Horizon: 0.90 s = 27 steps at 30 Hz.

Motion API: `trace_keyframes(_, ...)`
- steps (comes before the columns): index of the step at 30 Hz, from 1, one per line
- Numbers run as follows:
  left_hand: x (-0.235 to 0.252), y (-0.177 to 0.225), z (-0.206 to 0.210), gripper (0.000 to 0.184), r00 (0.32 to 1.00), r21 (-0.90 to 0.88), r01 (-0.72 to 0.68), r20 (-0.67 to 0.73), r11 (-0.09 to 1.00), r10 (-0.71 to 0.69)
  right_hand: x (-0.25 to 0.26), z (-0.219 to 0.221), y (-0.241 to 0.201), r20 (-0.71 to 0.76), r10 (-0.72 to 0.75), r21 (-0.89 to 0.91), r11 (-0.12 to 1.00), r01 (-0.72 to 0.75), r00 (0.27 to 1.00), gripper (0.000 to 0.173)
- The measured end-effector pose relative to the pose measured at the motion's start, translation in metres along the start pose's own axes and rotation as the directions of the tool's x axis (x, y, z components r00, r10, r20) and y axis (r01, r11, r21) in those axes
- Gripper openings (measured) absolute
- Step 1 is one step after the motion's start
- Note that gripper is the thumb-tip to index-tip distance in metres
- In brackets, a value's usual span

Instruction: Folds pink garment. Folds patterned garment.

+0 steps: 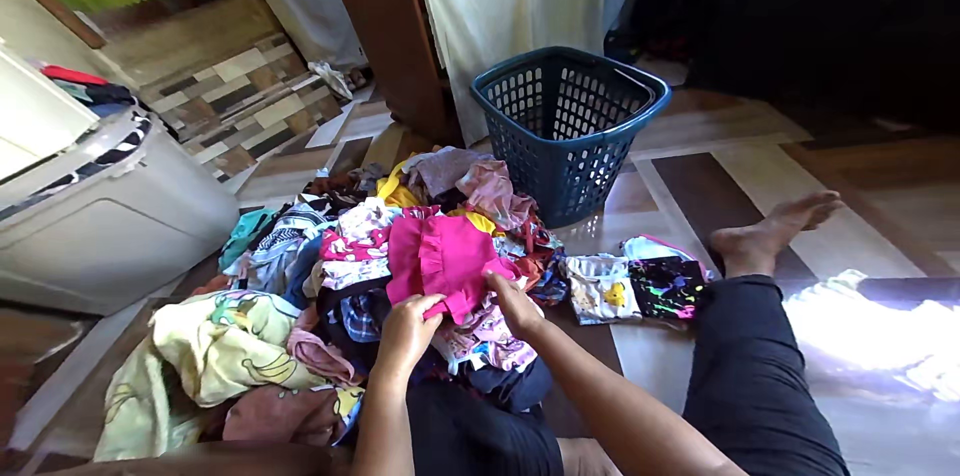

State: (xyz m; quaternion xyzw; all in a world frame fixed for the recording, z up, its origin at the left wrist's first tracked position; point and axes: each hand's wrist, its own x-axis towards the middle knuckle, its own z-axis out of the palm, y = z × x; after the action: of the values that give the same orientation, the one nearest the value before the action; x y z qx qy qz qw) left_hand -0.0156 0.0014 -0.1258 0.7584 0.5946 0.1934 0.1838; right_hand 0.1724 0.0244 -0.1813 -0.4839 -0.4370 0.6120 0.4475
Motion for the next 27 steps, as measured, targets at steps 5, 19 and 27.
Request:
trace_keyframes(5, -0.004, -0.007, -0.006, 0.027, 0.999, 0.040, -0.006, -0.044, 0.999, 0.008, -0.009, 0.002, 0.025, 0.155, -0.173, -0.164, 0.966, 0.198, 0.973, 0.031)
trace_keyframes(19, -0.034, -0.058, -0.029, 0.016, 0.999, -0.033, 0.035, -0.035, 0.999, -0.036, -0.027, -0.030, 0.047, 0.143, -0.443, -0.756, 0.529, 0.387, 0.885, 0.018)
trace_keyframes(27, -0.034, -0.072, -0.029, 0.020, 0.944, -0.708, -0.089, -0.284, 0.701, -0.168, -0.013, -0.043, 0.031, 0.186, -0.537, -0.554, 0.634, 0.539, 0.823, 0.033)
